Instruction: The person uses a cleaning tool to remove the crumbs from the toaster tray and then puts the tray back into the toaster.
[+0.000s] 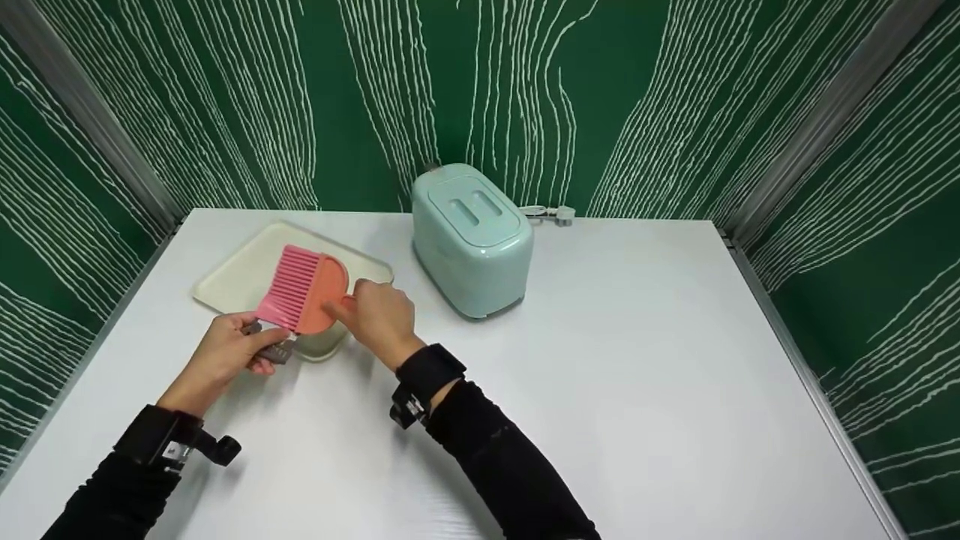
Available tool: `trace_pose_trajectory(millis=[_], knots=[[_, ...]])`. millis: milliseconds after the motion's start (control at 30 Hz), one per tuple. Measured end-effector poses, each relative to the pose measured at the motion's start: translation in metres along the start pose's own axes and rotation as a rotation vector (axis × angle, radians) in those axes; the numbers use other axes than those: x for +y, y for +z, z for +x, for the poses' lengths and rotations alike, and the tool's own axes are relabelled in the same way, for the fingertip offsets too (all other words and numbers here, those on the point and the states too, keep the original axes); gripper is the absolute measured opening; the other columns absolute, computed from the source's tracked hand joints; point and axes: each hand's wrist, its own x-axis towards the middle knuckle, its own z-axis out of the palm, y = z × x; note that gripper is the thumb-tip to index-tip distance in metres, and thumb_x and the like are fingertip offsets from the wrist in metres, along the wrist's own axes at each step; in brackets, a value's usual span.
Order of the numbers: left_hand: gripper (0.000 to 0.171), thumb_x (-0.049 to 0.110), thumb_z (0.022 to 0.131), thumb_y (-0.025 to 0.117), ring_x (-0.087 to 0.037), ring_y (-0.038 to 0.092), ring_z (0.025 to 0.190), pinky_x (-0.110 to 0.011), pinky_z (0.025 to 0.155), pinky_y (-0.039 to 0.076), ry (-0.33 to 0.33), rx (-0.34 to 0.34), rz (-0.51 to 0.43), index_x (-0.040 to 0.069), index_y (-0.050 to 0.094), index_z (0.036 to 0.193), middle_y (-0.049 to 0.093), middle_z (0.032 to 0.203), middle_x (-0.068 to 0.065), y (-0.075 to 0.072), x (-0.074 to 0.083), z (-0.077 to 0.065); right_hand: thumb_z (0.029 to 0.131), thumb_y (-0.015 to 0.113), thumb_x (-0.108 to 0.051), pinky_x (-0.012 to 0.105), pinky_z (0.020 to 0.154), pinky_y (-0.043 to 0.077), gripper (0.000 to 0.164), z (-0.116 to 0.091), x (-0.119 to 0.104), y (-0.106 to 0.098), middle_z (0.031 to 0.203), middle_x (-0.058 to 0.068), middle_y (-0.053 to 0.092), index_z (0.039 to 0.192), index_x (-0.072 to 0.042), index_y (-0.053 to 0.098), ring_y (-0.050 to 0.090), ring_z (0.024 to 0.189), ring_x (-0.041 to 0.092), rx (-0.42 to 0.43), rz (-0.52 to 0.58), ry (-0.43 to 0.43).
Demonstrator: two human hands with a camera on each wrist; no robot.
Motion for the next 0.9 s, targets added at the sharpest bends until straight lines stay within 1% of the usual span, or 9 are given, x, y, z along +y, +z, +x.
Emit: trace_pose_trajectory(millis=[100,233,400,533,600,667,733,800,900], knots=[[0.018,0.007,0.099,0.075,-0.006,0.063,0.041,-0.021,0.043,0.054,0.000,0.014,-0.013,-0.009,0.069,0.103,0.075,0.067,-0.004,0.000,0.000,0.002,0.096,0.075,-0.057,0.028,0.055,0.034,0.050,0.001,-0.001,0.000,0.063,-0.006,0.050,0.075,-0.017,0.056,0.056,0.062,0.016,0.013,-0.010,-0.005],[0.015,0.007,0.098,0.076,-0.006,0.060,0.039,-0.020,0.041,0.051,0.003,0.038,-0.027,-0.006,0.068,0.100,0.074,0.065,-0.003,0.000,0.000,0.004,0.097,0.075,-0.056,0.028,0.055,0.033,0.049,0.003,-0.001,0.001,0.063,-0.007,0.049,0.075,-0.017,0.055,0.054,0.062,0.015,0.027,-0.017,-0.012],[0.014,0.008,0.098,0.076,-0.005,0.057,0.039,-0.018,0.040,0.047,0.009,0.073,-0.013,-0.002,0.067,0.093,0.072,0.064,0.000,0.002,0.000,0.007,0.097,0.075,-0.056,0.028,0.055,0.032,0.049,0.004,-0.001,0.001,0.063,-0.007,0.048,0.075,-0.018,0.053,0.051,0.061,0.013,0.036,-0.004,-0.013],[0.014,0.010,0.097,0.077,-0.005,0.055,0.038,-0.018,0.040,0.045,0.022,0.097,0.005,-0.003,0.070,0.097,0.068,0.063,0.003,0.003,0.001,0.009,0.097,0.074,-0.056,0.029,0.054,0.032,0.049,0.006,0.000,-0.001,0.063,-0.008,0.046,0.075,-0.019,0.052,0.049,0.061,0.013,0.042,-0.006,-0.007],[0.014,0.010,0.097,0.077,-0.004,0.053,0.038,-0.018,0.039,0.044,0.032,0.109,0.008,-0.002,0.070,0.096,0.066,0.062,0.004,0.003,0.001,0.009,0.097,0.074,-0.057,0.029,0.054,0.032,0.049,0.006,0.001,-0.002,0.063,-0.008,0.046,0.075,-0.020,0.052,0.048,0.061,0.013,0.044,-0.008,-0.008],[0.016,0.010,0.097,0.077,-0.004,0.052,0.037,-0.018,0.038,0.042,0.041,0.125,0.012,-0.001,0.068,0.091,0.063,0.060,0.005,0.004,0.002,0.009,0.098,0.074,-0.057,0.029,0.054,0.031,0.049,0.007,0.003,-0.003,0.063,-0.008,0.045,0.074,-0.020,0.051,0.047,0.061,0.013,0.047,-0.011,-0.013],[0.022,0.011,0.097,0.077,-0.003,0.051,0.036,-0.018,0.038,0.042,0.048,0.142,0.013,0.003,0.063,0.082,0.062,0.058,0.006,0.004,0.002,0.009,0.097,0.074,-0.057,0.029,0.055,0.031,0.050,0.007,0.005,-0.004,0.063,-0.008,0.045,0.074,-0.020,0.050,0.047,0.061,0.012,0.049,-0.013,-0.018],[0.025,0.011,0.096,0.078,-0.003,0.050,0.035,-0.018,0.038,0.042,0.049,0.156,0.015,0.006,0.060,0.079,0.061,0.057,0.007,0.003,0.003,0.010,0.097,0.075,-0.056,0.029,0.055,0.031,0.050,0.007,0.008,-0.004,0.063,-0.008,0.045,0.074,-0.020,0.049,0.046,0.060,0.012,0.052,-0.020,-0.020],[0.025,0.012,0.096,0.078,-0.002,0.048,0.035,-0.018,0.038,0.042,0.050,0.164,0.029,0.006,0.061,0.078,0.063,0.057,0.007,0.002,0.003,0.011,0.097,0.075,-0.055,0.028,0.056,0.030,0.051,0.008,0.011,-0.004,0.063,-0.008,0.044,0.073,-0.020,0.048,0.044,0.060,0.012,0.064,-0.033,-0.021]])
